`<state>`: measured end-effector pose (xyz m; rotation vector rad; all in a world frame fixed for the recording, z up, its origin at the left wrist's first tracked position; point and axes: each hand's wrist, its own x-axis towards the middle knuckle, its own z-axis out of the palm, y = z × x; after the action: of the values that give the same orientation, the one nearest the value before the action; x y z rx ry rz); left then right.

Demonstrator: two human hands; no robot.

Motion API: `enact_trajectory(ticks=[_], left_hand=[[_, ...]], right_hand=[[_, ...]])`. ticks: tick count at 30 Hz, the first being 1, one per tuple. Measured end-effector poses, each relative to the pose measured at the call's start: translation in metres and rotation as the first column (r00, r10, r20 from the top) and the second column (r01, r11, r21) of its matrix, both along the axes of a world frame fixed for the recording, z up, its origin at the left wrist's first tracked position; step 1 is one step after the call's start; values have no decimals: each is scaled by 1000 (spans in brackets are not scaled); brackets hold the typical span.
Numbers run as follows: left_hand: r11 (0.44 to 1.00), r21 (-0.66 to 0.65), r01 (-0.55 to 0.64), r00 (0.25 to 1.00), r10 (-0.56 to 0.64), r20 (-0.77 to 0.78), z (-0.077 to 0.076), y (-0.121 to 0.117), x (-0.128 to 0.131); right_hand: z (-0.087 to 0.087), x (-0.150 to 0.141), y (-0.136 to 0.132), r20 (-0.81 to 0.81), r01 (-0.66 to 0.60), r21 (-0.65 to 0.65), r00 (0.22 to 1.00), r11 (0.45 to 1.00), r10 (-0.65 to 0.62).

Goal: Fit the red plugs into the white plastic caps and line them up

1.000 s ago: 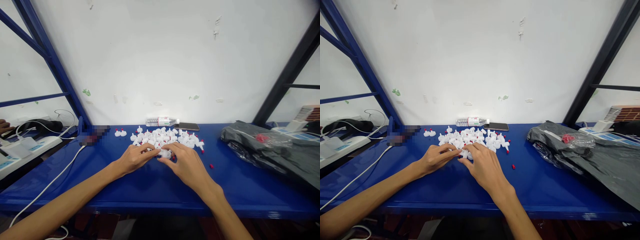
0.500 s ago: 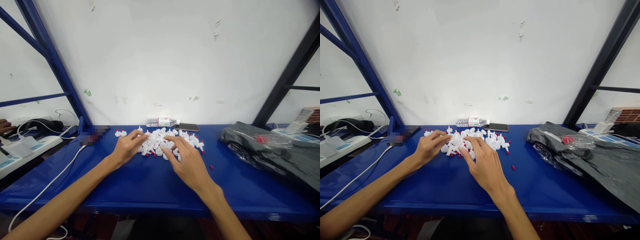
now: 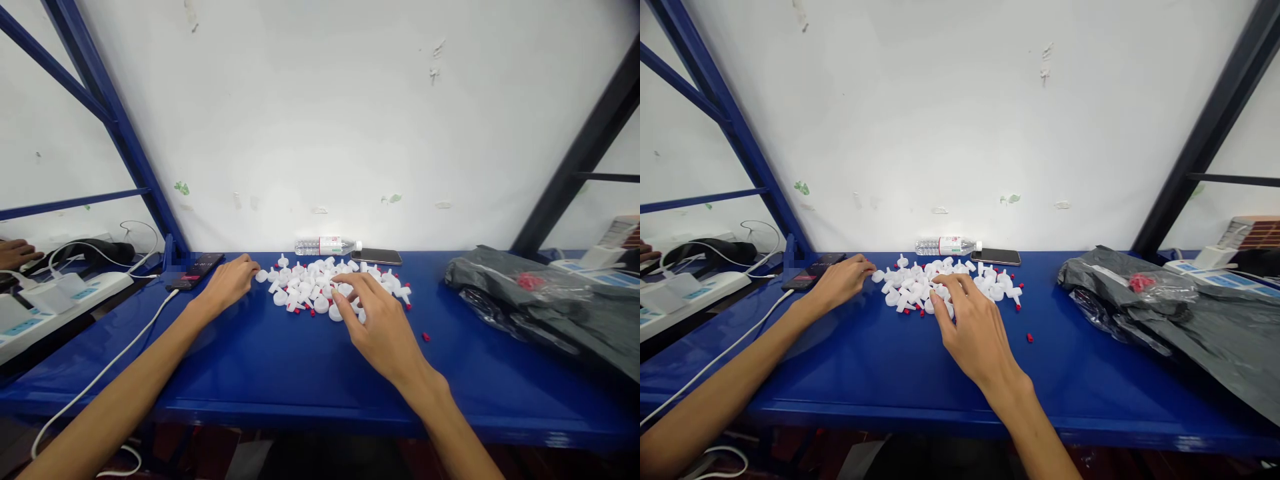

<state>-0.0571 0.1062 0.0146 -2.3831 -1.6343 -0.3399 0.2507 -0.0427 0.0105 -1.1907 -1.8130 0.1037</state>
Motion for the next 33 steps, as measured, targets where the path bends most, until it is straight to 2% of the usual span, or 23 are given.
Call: enact_trajectory(ticks=[9,16,22,33], left_hand=[[998,-46,40,987,-32,154,-15,12,1],[995,-77,-70,945,91,313,-19,22,0],[988,-92,-123,929,147,341,-18,21,4],[993,-61,-103,914,119,387,-23,22,8]], right_hand=[[0,0,-1,17,-12,2,1000,1000,12],[1,-1,-1,25,-10,8,1000,1000,10],[1,0,-1,34,-21,4,999,1000,21],[-2,-1,0,63,-27,18,998,999,26]])
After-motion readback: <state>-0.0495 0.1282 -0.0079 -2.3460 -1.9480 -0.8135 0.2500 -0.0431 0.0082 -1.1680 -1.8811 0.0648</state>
